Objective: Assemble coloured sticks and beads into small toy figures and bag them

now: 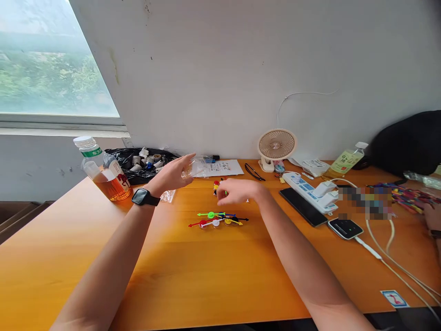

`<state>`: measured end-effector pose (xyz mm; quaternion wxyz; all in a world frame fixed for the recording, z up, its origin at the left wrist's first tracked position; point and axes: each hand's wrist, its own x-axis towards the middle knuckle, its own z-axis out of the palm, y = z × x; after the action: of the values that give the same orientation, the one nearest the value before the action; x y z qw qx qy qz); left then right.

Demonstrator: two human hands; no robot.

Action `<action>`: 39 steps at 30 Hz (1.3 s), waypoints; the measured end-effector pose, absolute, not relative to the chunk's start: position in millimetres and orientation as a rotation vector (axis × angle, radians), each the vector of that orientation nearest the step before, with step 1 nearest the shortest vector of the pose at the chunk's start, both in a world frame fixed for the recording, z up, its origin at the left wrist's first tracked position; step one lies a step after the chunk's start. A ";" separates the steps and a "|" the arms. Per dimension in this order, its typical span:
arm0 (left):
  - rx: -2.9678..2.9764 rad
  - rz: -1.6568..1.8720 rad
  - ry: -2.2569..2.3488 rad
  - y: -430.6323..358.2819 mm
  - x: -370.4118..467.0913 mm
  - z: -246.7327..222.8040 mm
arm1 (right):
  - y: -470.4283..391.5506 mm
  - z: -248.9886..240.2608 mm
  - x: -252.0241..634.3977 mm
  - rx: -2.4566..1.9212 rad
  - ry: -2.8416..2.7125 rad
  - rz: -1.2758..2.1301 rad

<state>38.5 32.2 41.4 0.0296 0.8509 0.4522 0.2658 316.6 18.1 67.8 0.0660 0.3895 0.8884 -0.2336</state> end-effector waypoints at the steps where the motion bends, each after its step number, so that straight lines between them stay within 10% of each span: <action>1: 2.590 0.802 1.371 34.7 36.7 37.9 | 20.4 60.1 313.9 1.117 2.551 -0.680; 13: 2.409 0.790 1.142 37.6 42.2 38.0 | 26.4 49.0 304.8 1.035 2.529 -0.719; 29: 2.212 0.696 1.103 34.3 41.0 40.2 | 25.2 98.1 343.6 1.179 3.273 -1.880; 39: 2.367 0.625 1.028 23.2 61.2 52.7 | 40.4 92.2 357.8 1.428 3.408 -1.525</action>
<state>61.2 23.2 52.7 0.2409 0.8653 0.3756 0.2284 357.8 40.4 92.2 -0.4151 0.3249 0.7757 -0.3471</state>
